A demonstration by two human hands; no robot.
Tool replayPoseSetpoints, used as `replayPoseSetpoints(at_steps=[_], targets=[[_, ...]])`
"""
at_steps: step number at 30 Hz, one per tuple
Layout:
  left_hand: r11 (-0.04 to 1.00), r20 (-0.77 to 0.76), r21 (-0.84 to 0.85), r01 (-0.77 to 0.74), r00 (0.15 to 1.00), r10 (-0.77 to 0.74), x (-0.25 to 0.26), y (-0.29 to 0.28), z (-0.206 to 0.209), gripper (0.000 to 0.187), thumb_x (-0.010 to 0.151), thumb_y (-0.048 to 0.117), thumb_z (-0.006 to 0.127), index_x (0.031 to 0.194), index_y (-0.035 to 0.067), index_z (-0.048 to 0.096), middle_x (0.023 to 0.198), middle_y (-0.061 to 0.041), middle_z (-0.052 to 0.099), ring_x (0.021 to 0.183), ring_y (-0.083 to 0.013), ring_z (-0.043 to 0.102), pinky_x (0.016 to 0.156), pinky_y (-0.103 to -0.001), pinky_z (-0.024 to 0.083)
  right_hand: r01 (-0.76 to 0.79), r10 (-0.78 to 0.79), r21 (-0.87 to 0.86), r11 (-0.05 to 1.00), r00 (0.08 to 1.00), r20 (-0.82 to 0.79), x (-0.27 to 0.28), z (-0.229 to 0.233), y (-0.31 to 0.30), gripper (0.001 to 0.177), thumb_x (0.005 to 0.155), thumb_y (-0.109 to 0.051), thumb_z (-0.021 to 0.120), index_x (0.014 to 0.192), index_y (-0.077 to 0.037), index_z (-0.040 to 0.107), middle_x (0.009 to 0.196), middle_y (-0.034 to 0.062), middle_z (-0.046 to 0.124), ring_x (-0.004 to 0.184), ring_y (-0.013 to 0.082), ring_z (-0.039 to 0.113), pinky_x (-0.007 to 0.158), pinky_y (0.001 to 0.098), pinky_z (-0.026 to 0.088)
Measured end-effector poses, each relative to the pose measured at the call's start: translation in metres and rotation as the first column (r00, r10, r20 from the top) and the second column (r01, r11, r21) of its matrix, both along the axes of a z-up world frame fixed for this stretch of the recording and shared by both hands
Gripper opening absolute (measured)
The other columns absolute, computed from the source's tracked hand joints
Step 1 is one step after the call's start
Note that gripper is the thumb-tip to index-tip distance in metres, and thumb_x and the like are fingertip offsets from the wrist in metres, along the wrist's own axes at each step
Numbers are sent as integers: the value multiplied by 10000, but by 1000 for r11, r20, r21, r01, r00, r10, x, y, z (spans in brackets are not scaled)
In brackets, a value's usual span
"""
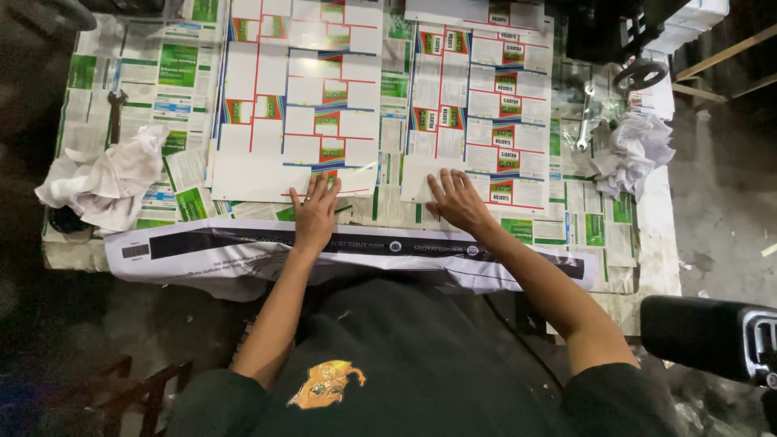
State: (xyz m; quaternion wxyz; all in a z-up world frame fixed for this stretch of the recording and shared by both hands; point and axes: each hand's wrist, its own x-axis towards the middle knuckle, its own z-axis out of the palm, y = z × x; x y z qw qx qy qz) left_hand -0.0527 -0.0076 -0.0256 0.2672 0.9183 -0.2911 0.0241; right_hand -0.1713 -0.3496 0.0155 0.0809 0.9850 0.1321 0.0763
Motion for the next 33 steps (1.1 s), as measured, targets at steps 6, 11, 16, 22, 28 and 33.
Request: replayPoseSetpoints(at_steps=[6, 11, 16, 22, 28, 33], targets=[[1000, 12, -7, -6, 1000, 6, 0, -2, 0, 435, 1046, 224, 536, 1480, 204, 557, 1606, -132, 435, 1512, -336, 353, 1166, -754, 100, -141, 148, -70, 988, 982, 118, 1, 1, -8, 495, 1013, -401, 557, 1278, 14, 608, 1230, 253, 696, 1119, 412, 676, 1051, 534, 464], [999, 16, -44, -15, 1000, 15, 2, -3, -3, 436, 1042, 202, 546, 1478, 206, 564, 1598, -127, 453, 1511, -331, 364, 1180, -743, 114, -113, 110, 15, 993, 983, 146, -4, -24, -14, 209, 1004, -203, 617, 1159, -66, 640, 1139, 117, 728, 1067, 268, 705, 1074, 523, 471], [991, 51, -130, -26, 998, 33, 19, -11, 4, 452, 1038, 159, 549, 1486, 213, 568, 1605, -120, 471, 1519, -338, 366, 1200, -726, 147, 26, -97, 271, 962, 963, 253, -2, -8, -14, 114, 1042, -174, 670, 1013, -93, 596, 934, 73, 685, 875, 259, 672, 924, 484, 499], [995, 54, -103, 3, 999, 2, 43, -22, 4, 453, 1005, 133, 588, 1449, 224, 590, 1576, -134, 477, 1494, -371, 374, 1177, -724, 167, -89, -1, 362, 928, 971, 241, -9, 9, -9, 95, 993, -34, 595, 1079, -64, 570, 1002, 114, 669, 937, 283, 660, 920, 423, 516], [997, 63, -48, 55, 997, -52, 74, -34, 1, 484, 972, 80, 570, 1433, 222, 608, 1572, -130, 492, 1501, -383, 375, 1191, -720, 159, -64, 6, 286, 956, 980, 197, -24, 18, 14, 537, 888, 51, 576, 1424, 81, 560, 991, 142, 660, 936, 304, 642, 908, 428, 510], [996, 66, -56, 64, 996, -60, 97, -44, -1, 399, 1009, 139, 575, 1400, 206, 620, 1563, -146, 487, 1489, -390, 369, 1177, -732, 164, 119, -222, 469, 875, 960, 169, -23, 14, 31, 90, 868, -29, 677, 941, -72, 648, 851, 97, 641, 878, 306, 631, 867, 439, 485]])
